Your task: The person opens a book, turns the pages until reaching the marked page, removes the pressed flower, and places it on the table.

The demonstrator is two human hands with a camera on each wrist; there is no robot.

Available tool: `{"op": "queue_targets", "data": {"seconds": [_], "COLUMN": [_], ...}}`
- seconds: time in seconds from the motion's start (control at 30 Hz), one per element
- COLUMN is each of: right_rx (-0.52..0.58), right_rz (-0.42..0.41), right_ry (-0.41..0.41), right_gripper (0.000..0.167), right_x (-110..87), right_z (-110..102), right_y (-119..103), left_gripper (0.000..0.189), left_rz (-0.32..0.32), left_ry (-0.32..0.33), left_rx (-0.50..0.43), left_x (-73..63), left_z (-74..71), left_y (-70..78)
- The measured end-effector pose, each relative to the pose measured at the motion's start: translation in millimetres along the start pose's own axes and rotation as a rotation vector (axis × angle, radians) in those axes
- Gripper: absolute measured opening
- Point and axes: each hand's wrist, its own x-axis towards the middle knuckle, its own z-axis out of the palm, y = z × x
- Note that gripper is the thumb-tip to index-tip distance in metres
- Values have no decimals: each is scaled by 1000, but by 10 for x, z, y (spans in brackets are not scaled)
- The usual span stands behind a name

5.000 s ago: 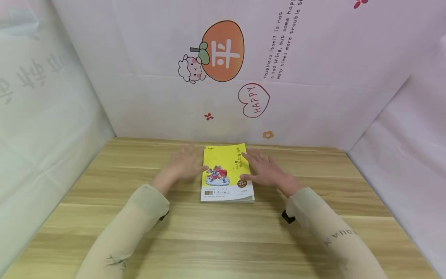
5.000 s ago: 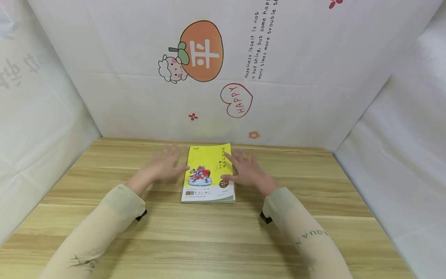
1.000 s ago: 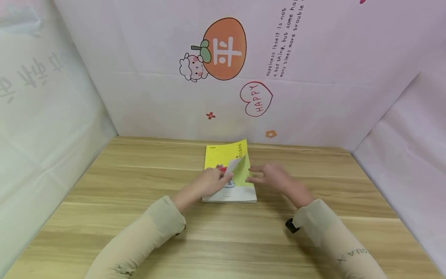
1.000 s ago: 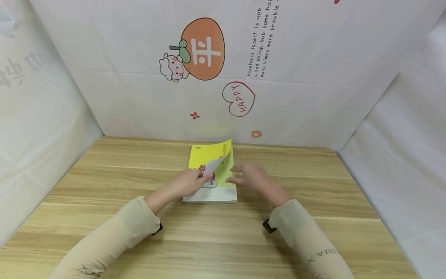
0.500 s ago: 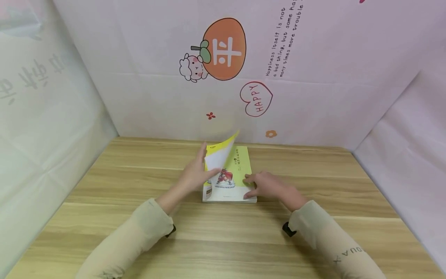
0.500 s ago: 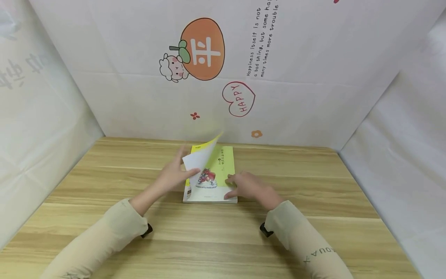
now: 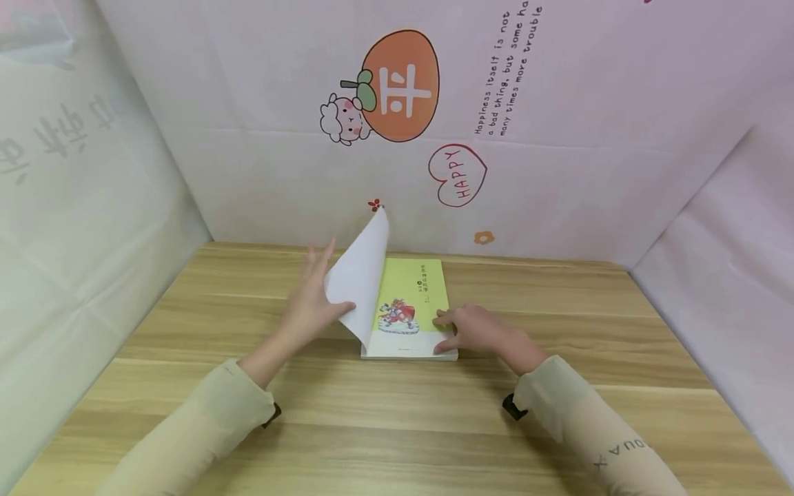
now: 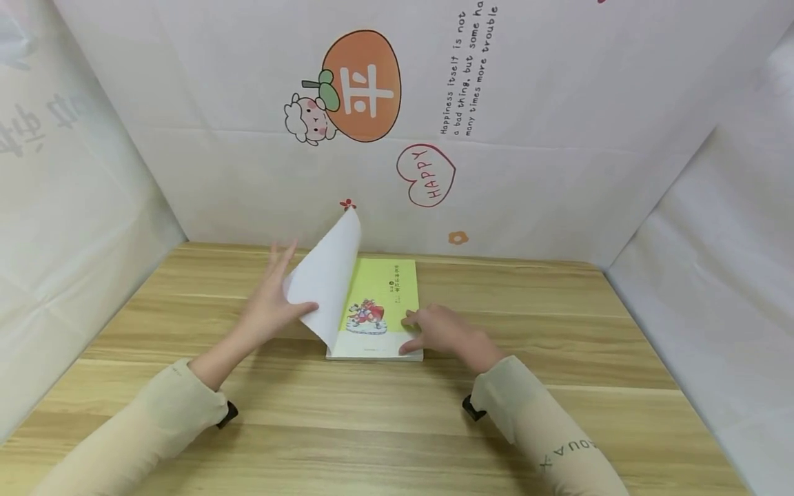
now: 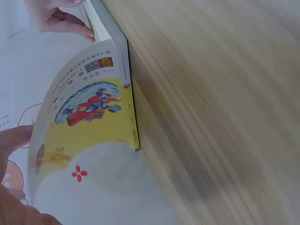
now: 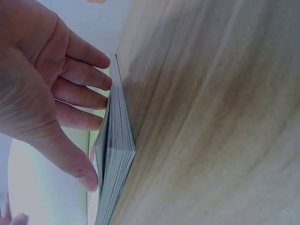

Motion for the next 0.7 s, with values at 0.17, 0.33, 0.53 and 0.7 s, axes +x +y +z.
{"op": "queue_targets", "data": {"seconds": [0.17,0.33,0.53,0.7], "right_rx": [-11,-11,-4,5], "right_rz": [-3,-3,21,16], "right_ry": [0,-4,-15,-12], "right_gripper": [67,66,66,66], "right_x": [-4,-2,0,-13], "right_z": [-17,-25,-18,-11], "right_y": [-3,-2,-5,-25], "left_gripper": [108,105,95,77], "left_rz": [59,113,177,101], "left_ry": [-85,-279,-463,-528], "left_rx": [323,501,443,377], "left_x": [15,69,163,194], "left_z": [-46,11,109,153], "left_y": [-11,-81,-166,-207]}}
